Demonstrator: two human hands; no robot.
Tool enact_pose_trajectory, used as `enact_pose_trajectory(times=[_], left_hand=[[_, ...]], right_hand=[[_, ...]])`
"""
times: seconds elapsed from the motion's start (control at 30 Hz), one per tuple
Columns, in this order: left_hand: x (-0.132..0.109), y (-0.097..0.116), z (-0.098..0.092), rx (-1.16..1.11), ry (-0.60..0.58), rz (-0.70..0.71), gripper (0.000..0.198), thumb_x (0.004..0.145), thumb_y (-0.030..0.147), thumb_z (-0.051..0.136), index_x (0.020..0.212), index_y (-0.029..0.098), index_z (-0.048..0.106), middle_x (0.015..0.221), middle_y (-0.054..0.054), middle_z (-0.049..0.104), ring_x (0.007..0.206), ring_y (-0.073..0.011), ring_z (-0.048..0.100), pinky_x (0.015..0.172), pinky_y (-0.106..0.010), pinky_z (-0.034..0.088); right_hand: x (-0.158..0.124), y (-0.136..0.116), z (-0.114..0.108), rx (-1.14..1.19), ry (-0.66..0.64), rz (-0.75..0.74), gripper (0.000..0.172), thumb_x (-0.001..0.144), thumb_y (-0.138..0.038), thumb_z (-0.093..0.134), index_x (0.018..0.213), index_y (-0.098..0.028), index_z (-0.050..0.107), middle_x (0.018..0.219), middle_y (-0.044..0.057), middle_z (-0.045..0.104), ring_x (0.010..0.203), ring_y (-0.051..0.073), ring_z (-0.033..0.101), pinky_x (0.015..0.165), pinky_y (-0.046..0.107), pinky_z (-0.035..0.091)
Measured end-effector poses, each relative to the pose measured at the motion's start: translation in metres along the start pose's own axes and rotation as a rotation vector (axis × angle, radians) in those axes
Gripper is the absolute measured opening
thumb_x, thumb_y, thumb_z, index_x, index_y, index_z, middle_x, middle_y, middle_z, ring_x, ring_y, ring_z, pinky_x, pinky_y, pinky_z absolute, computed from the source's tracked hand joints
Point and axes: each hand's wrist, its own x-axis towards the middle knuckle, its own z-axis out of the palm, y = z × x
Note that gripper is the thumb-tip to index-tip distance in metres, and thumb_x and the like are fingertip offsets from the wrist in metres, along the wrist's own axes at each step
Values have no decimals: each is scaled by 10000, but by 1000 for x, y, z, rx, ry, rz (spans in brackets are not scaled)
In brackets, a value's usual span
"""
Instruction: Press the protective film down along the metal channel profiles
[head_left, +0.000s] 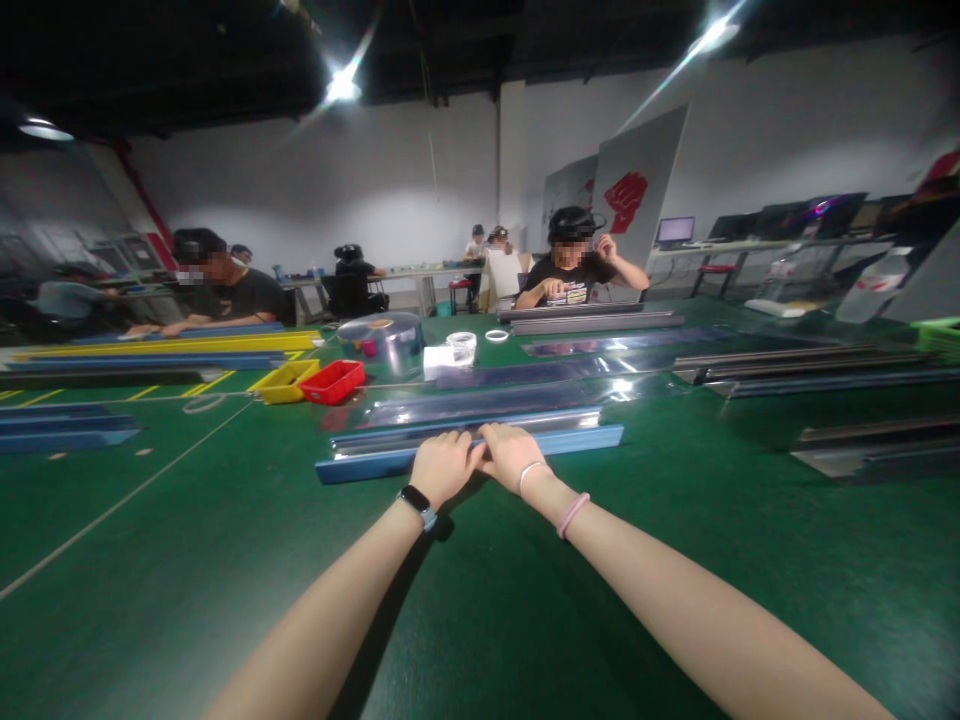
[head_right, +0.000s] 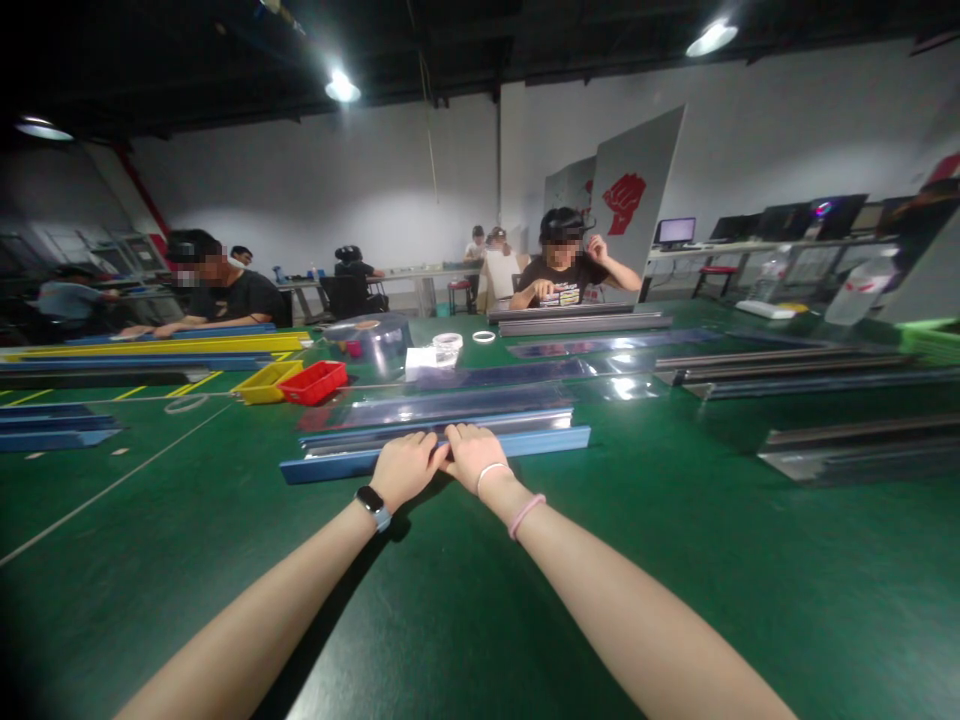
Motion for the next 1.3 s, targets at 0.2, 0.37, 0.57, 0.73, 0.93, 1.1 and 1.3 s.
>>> enact_pose_trajectory(times=[0.2, 0.37, 0.57, 0.73, 0.93, 1.1, 1.3], left_hand=[[0, -1, 2, 5, -16, -38, 392, 842, 424, 234, 794, 163, 523, 725, -62, 548, 681, -178, 511, 600, -283, 339], [-1, 1, 0, -17, 15, -34, 348, 841, 402, 264, 788, 169, 517, 739, -56, 554, 719, -183, 507, 637, -291, 347], [-1, 2, -2, -28, 48, -33, 317, 829, 391, 295, 770, 169, 514, 767, -67, 555, 784, -195, 492, 689, -305, 348], [-2, 3, -3, -34, 13, -53, 339, 824, 410, 288, 786, 163, 518, 745, -72, 563, 742, -191, 498, 668, -300, 349], [-1, 3, -4, -41, -11, -68, 342, 817, 420, 296, 805, 163, 521, 764, -76, 571, 754, -190, 509, 671, -295, 356], [-1, 3, -5, -29, -16, -68, 334, 815, 414, 303, 832, 158, 517, 767, -74, 571, 756, -187, 511, 677, -292, 364], [-2, 4, -6, -50, -21, -80, 322, 814, 411, 309, 853, 160, 507, 785, -79, 573, 770, -193, 513, 683, -299, 362]], right_hand=[[0, 0, -2, -15, -74, -13, 302, 767, -441, 419, 894, -168, 450, 775, 66, 566, 740, 191, 509, 684, 301, 318], [2, 0, -1, -1, -55, -14, 251, 765, -405, 434, 848, -170, 463, 775, 68, 574, 735, 189, 513, 678, 292, 323], [2, 0, 0, 2, -32, -17, 211, 757, -365, 443, 806, -163, 481, 763, 71, 573, 724, 189, 508, 670, 287, 323], [1, 0, 1, 19, -32, -35, 181, 753, -323, 440, 817, -162, 493, 783, 63, 565, 758, 188, 497, 700, 289, 320], [1, 0, 1, 40, -34, -36, 173, 746, -297, 443, 838, -162, 501, 794, 65, 564, 775, 186, 486, 728, 294, 306], [1, 0, 0, 35, -35, -38, 165, 739, -296, 441, 824, -167, 500, 804, 61, 568, 774, 189, 488, 723, 297, 307], [2, -1, -4, 35, -88, -15, 165, 745, -300, 434, 822, -173, 505, 825, 64, 575, 792, 189, 497, 729, 297, 317]])
